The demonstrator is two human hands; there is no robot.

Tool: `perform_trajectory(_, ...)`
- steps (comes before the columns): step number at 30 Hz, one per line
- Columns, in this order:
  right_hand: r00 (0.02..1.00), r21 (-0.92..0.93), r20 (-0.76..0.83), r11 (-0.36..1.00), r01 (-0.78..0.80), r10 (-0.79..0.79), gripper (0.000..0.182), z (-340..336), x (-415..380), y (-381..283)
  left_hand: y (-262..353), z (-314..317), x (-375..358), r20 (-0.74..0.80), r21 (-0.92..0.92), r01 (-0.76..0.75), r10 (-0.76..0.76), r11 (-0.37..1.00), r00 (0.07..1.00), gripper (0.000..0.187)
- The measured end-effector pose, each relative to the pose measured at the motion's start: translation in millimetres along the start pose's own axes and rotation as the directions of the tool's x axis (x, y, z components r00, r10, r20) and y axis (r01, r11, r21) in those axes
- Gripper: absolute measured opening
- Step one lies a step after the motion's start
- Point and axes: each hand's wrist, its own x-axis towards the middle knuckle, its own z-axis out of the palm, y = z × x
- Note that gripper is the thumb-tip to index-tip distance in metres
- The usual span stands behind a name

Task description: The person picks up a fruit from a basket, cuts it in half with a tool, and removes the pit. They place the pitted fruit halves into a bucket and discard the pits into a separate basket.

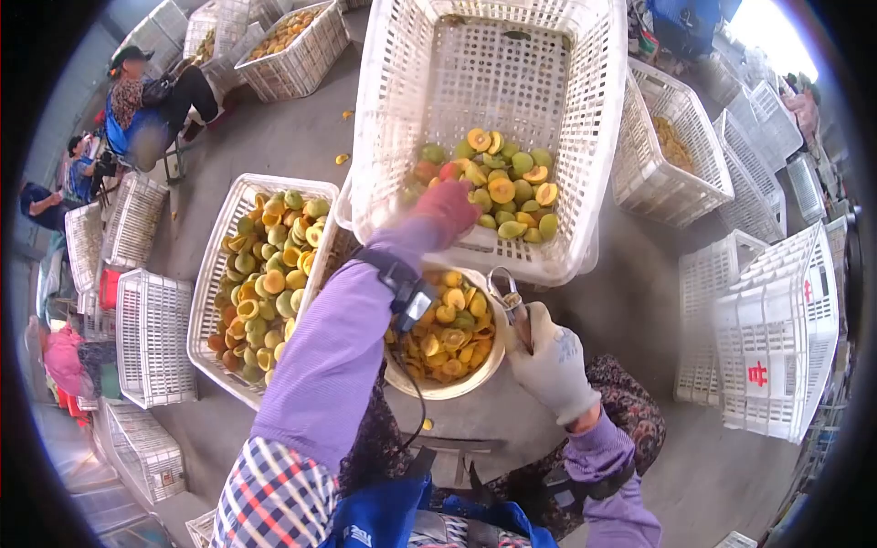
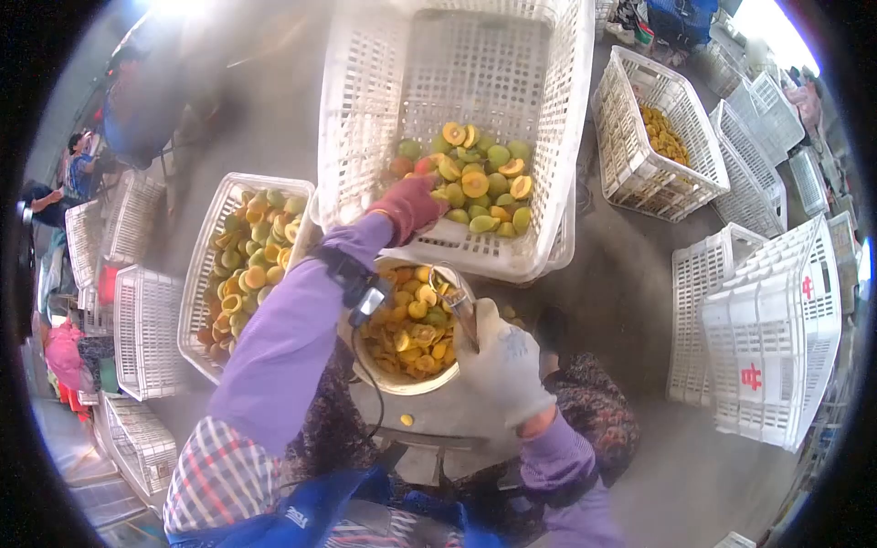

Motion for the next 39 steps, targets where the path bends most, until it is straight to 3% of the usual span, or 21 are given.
perform_trajectory(1, 0.999, 0.008, -0.032, 1.000, 0.015, -0.015, 0.022, -3.8, 0.8, 1.4, -8.5, 34.3, 24.9, 0.015, 0.091, 0.018, -0.020, 0.996, 1.000, 0.044)
perform_trajectory(3, 0.994, 0.027, -0.105, 0.999, 0.041, -0.038, 0.021, -8.9, 2.5, -0.1, -4.3, 37.8, 36.1, -0.002, 0.009, 0.082, -0.082, 0.997, 0.997, 0.041)
perform_trajectory(5, 0.980, 0.090, -0.197, 0.995, 0.043, -0.024, 0.021, -9.4, 7.3, -1.6, -2.5, 32.4, 31.6, -0.032, -0.333, 0.156, -0.177, 0.930, 0.984, 0.036)
perform_trajectory(7, 0.969, 0.117, -0.247, 0.992, 0.049, -0.018, 0.021, -10.4, 10.4, -4.3, -37.9, 77.5, 48.0, -0.009, -0.753, 0.034, -0.062, 0.657, 0.998, 0.028)
perform_trajectory(9, 0.965, 0.104, -0.261, 0.993, 0.059, -0.030, 0.020, -11.0, 15.1, -4.7, -48.3, 70.7, 34.8, -0.038, -0.971, -0.029, -0.035, 0.236, 0.999, 0.026)
perform_trajectory(11, 0.964, 0.050, -0.255, 0.995, 0.090, -0.074, 0.020, -6.7, 18.7, -1.0, -25.1, 42.6, -14.4, -0.091, -0.986, -0.101, -0.074, -0.135, 0.993, 0.029)
perform_trajectory(12, 0.961, 0.007, -0.255, 0.994, 0.109, -0.103, 0.020, -3.2, 19.6, 1.8, -17.1, 38.3, -31.6, -0.135, -0.949, -0.153, -0.084, -0.275, 0.987, 0.030)
perform_trajectory(13, 0.959, -0.035, -0.253, 0.991, 0.126, -0.131, 0.020, -0.1, 19.5, 0.9, -12.4, 40.1, -41.4, -0.216, -0.915, -0.230, -0.080, -0.331, 0.973, 0.031)
perform_trajectory(16, 0.984, -0.082, -0.168, 0.995, 0.054, -0.067, 0.022, 2.0, 15.8, -9.4, 26.7, 13.3, -98.5, -0.340, -0.895, -0.348, -0.078, -0.281, 0.937, 0.038)
perform_trajectory(18, 0.978, -0.123, -0.181, 0.989, 0.079, -0.100, 0.027, 7.1, 12.8, -7.8, 35.7, 16.9, -117.8, -0.345, -0.877, -0.340, -0.048, -0.339, 0.937, 0.047)
perform_trajectory(19, 0.965, -0.157, -0.217, 0.981, 0.116, -0.148, 0.029, 16.3, 11.7, -1.1, 42.6, 9.2, -122.3, -0.428, -0.896, -0.432, -0.060, -0.100, 0.902, 0.049)
perform_trajectory(21, 0.946, -0.216, -0.252, 0.965, 0.150, -0.204, 0.032, 22.5, 8.5, 3.8, 56.9, -6.6, -131.3, -0.579, -0.760, -0.530, -0.021, 0.376, 0.815, 0.052)
perform_trajectory(22, 0.943, -0.239, -0.257, 0.959, 0.153, -0.214, 0.034, 22.9, 8.9, 3.2, 59.7, -9.4, -134.2, -0.515, -0.841, -0.494, -0.047, 0.222, 0.856, 0.051)
perform_trajectory(25, 0.944, -0.282, -0.250, 0.949, 0.142, -0.216, 0.037, 19.7, 12.6, -1.6, 65.7, -29.2, -138.4, -0.610, -0.653, -0.504, 0.002, 0.566, 0.792, 0.054)
perform_trajectory(28, 0.948, -0.305, -0.232, 0.941, 0.144, -0.220, 0.040, 20.4, 16.0, -0.2, 70.9, -33.2, -137.0, -0.557, -0.654, -0.382, -0.075, 0.652, 0.827, 0.051)
perform_trajectory(32, 0.957, -0.361, -0.202, 0.924, 0.125, -0.209, 0.046, 24.0, 16.7, -0.9, 61.4, -1.3, -128.6, -0.676, -0.365, -0.379, 0.038, 0.851, 0.736, 0.044)
perform_trajectory(34, 0.941, -0.403, -0.217, 0.902, 0.154, -0.258, 0.031, 28.2, 19.4, 0.5, 59.6, 1.1, -130.6, -0.716, -0.199, -0.351, 0.109, 0.915, 0.689, 0.041)
perform_trajectory(35, 0.933, -0.423, -0.224, 0.891, 0.168, -0.282, 0.025, 30.4, 20.1, 0.7, 59.3, 2.7, -136.2, -0.594, -0.191, -0.279, 0.115, 0.941, 0.796, 0.038)
perform_trajectory(36, 0.954, -0.422, -0.183, 0.896, 0.141, -0.236, 0.033, 31.9, 19.7, -0.2, 64.1, -14.0, -148.4, -0.455, -0.171, -0.208, 0.110, 0.963, 0.883, 0.036)
perform_trajectory(38, 0.985, -0.427, -0.102, 0.900, 0.085, -0.141, 0.049, 34.0, 19.0, -1.4, 66.3, -2.7, -142.4, -0.452, -0.599, -0.357, 0.065, 0.717, 0.890, 0.035)
perform_trajectory(39, 0.979, -0.402, -0.123, 0.910, 0.100, -0.162, 0.044, 37.6, 19.4, -0.5, 67.0, 33.0, -120.9, -0.550, -0.821, -0.529, -0.046, 0.218, 0.834, 0.037)
